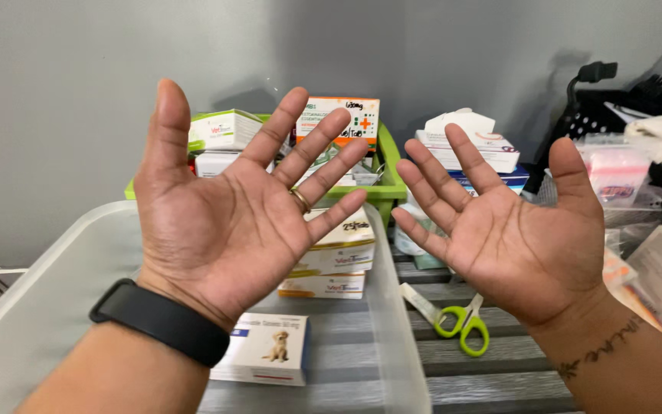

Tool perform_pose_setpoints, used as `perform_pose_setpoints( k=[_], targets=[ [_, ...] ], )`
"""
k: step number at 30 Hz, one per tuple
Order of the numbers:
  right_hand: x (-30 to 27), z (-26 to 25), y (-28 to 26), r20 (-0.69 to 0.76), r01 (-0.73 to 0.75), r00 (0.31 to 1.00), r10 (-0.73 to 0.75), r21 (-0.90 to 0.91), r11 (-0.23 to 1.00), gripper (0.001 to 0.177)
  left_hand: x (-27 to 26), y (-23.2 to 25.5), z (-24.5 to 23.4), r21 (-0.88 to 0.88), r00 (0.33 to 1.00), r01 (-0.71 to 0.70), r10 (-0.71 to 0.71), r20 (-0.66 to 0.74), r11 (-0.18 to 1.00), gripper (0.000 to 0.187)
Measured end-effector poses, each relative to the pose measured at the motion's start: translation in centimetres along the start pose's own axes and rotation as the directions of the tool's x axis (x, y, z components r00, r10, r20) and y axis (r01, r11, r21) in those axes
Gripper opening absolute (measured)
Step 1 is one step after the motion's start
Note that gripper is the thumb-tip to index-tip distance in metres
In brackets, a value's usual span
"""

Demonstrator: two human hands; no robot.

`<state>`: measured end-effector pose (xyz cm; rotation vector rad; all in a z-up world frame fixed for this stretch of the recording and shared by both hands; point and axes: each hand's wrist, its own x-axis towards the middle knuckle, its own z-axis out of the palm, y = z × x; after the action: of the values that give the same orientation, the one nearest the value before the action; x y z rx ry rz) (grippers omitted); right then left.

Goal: The person opens several medicine boxes, removes blister packs, and places them into a clear plastic bin. They also use scissors to cut open a foil packet and return the contents to a box. The person handles multiple boxes and blister packs, organizing them into the bin.

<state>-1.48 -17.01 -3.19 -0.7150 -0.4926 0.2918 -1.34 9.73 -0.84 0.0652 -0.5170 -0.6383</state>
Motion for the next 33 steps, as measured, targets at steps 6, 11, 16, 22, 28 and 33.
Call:
perform_pose_setpoints(
  k=[6, 11, 16, 22, 28, 33],
  targets=[
    [0.4, 0.6, 2.8, -0.127, -0.049, 0.990, 0.060, 0.089, 0.995, 0.083, -1.9, 5.2, -0.8, 0.610, 0.914, 0.213, 0.065, -0.401, 0.763, 0.075],
    [0.5, 0.4, 3.4, -0.154, -0.199, 0.974, 0.164, -0.248, 0.948, 0.061, -4.2, 8.0, -4.9, 0.475, 0.663, 0.669, 0.170, -0.729, -0.572, 0.070],
    [0.2, 1.1, 4.8, -0.349, -0.278, 0.928, 0.135, -0.401, 0.873, 0.056, -7.4, 5.6, -8.7, 0.255, 0.652, 0.350, 0.039, -0.757, -0.901, 0.110],
    [0.6, 1.3, 4.5, -0.450, -0.387, 0.878, 0.162, -0.468, 0.795, 0.054, -5.2, 6.3, -3.2, 0.324, 0.594, 0.633, 0.173, -0.786, -0.703, 0.080],
    [4.2, 1.3, 5.2, -0.239, -0.497, 0.868, 0.436, -0.440, 0.748, 0.052, -3.4, 5.5, 3.7, 0.258, 0.703, 0.641, 0.417, -0.576, -0.723, 0.087],
    [6.8, 2.0, 5.0, 0.226, -0.528, 0.800, 0.555, -0.174, 0.831, 0.052, -5.3, 4.2, 5.0, 0.653, 0.739, 0.652, 0.514, -0.435, -0.385, 0.083]
  ],
)
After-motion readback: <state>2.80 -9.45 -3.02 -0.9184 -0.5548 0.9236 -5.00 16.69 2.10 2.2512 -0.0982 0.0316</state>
